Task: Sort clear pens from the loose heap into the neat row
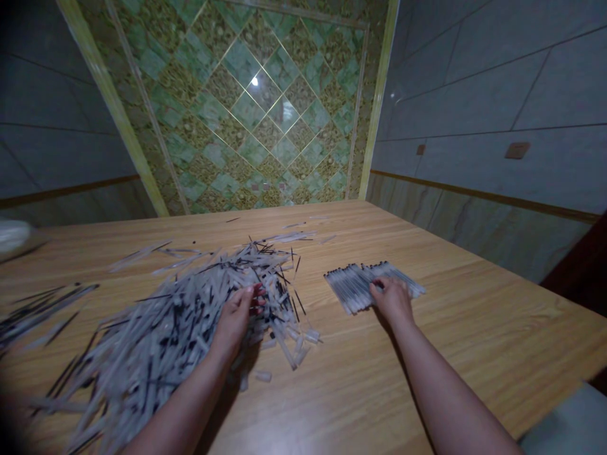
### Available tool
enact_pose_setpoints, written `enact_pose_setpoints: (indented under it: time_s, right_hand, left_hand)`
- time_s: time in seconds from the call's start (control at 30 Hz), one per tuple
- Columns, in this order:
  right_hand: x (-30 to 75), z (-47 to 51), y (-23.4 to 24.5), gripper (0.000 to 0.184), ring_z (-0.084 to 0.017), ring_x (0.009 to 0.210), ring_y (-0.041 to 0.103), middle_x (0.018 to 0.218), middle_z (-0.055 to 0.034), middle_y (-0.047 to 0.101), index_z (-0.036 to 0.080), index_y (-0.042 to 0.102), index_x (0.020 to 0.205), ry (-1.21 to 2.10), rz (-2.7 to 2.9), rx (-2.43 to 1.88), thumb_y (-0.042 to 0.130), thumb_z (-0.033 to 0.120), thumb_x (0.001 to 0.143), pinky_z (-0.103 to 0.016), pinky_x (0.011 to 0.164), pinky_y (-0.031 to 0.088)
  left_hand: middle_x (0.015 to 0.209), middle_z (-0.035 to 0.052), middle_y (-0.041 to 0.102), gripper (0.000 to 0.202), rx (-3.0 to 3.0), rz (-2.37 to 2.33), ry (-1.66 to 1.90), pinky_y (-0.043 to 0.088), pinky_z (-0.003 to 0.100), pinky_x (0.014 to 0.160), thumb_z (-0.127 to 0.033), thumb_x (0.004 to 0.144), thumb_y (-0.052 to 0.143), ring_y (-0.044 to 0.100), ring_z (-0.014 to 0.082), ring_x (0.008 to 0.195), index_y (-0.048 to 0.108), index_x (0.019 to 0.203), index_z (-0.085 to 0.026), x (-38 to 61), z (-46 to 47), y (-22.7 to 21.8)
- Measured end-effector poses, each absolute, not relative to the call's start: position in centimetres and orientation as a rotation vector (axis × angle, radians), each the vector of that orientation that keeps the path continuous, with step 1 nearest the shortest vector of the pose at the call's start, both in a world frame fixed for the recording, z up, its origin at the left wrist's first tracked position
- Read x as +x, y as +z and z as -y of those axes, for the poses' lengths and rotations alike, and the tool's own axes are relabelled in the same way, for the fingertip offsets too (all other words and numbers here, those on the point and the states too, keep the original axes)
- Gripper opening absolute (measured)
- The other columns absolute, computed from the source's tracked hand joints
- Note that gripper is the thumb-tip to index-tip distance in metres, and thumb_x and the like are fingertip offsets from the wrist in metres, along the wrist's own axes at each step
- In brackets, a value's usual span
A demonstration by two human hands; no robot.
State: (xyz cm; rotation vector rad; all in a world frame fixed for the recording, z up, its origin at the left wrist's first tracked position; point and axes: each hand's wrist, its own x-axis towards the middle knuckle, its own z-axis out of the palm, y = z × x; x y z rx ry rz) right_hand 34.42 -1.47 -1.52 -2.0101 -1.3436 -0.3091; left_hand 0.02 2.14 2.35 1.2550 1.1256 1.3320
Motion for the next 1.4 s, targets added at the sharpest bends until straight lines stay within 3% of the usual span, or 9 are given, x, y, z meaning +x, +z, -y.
enact_pose_setpoints:
  time_s: [0.2,0.5,0.67,0.83,0.97,1.07,1.27,1.4]
  right_hand:
    - [31.4,0.9,-0.1,0.028,-0.028,0.097,0.045,0.094,-0.0095,0.061,0.021,0.067,0.077,-0.343,1.388,-1.928,0.050,0.042,0.072,-0.045,0.083,0.030]
    - [18.6,-1.1,0.9,0.021,-0.020,0.084,0.052,0.084,-0.0060,0.066,0.021,0.068,0.090,0.320,1.893,-1.503,0.053,0.030,0.077,-0.031,0.076,0.037]
    - [15.3,-1.5,-0.7,0.022,-0.022,0.090,0.047,0.087,-0.0069,0.063,0.024,0.067,0.092,0.251,2.035,-1.585,0.059,0.035,0.075,-0.031,0.078,0.033]
    - [15.2,-1.7,-1.5,0.020,-0.021,0.090,0.045,0.086,-0.0071,0.060,0.026,0.067,0.090,0.171,2.038,-1.643,0.054,0.037,0.079,-0.031,0.078,0.030]
    - [14.9,-1.8,-1.5,0.023,-0.021,0.091,0.044,0.086,-0.0072,0.060,0.026,0.067,0.092,0.163,2.036,-1.659,0.053,0.039,0.080,-0.031,0.078,0.029]
    - [14.8,-1.8,-1.3,0.020,-0.021,0.090,0.044,0.085,-0.0063,0.060,0.027,0.068,0.088,0.178,2.030,-1.635,0.052,0.037,0.080,-0.032,0.078,0.029]
    - [16.3,-1.3,1.0,0.017,-0.020,0.088,0.049,0.081,-0.0055,0.062,0.022,0.067,0.085,0.267,1.770,-1.331,0.056,0.032,0.078,-0.032,0.080,0.034]
    - [17.5,-0.9,2.9,0.017,-0.020,0.086,0.052,0.082,-0.0053,0.062,0.023,0.067,0.080,0.341,1.621,-1.187,0.057,0.036,0.076,-0.034,0.079,0.037]
  left_hand:
    - [0.085,0.0097,0.065,0.049,1.243,-1.102,1.324,0.046,0.024,0.052,-0.050,0.072,0.051,0.057,0.0140,0.065,0.063,0.098,-0.011,0.2,-2.1,2.3]
    - [0.084,0.0094,0.065,0.047,1.197,-1.134,1.383,0.045,0.022,0.047,-0.049,0.072,0.050,0.057,0.0125,0.060,0.061,0.097,-0.011,-0.2,-2.3,2.4]
    - [0.084,0.0083,0.065,0.046,1.155,-1.150,1.411,0.045,0.023,0.047,-0.049,0.072,0.051,0.057,0.0126,0.059,0.061,0.097,-0.013,-0.5,-2.4,2.6]
    - [0.083,0.0088,0.065,0.044,1.181,-1.144,1.317,0.046,0.024,0.050,-0.047,0.071,0.052,0.057,0.0137,0.061,0.063,0.094,-0.012,-0.1,-2.3,1.9]
    - [0.083,0.0078,0.067,0.038,1.342,-1.177,1.242,0.046,0.027,0.056,-0.045,0.071,0.052,0.059,0.0176,0.069,0.066,0.089,-0.014,0.1,-2.5,1.1]
    - [0.086,0.0083,0.068,0.032,1.467,-1.206,1.268,0.046,0.030,0.070,-0.039,0.072,0.054,0.060,0.0206,0.081,0.068,0.088,-0.016,-0.1,-2.5,1.1]
    - [0.100,0.0081,0.065,0.027,1.724,-1.202,1.369,0.034,0.039,0.094,-0.024,0.069,0.059,0.054,0.0232,0.101,0.067,0.094,-0.023,-0.4,-2.1,1.5]
    - [0.092,0.0080,0.066,0.027,1.755,-1.185,1.369,0.033,0.038,0.093,-0.019,0.064,0.063,0.055,0.0231,0.097,0.069,0.090,-0.024,-0.6,-1.8,1.3]
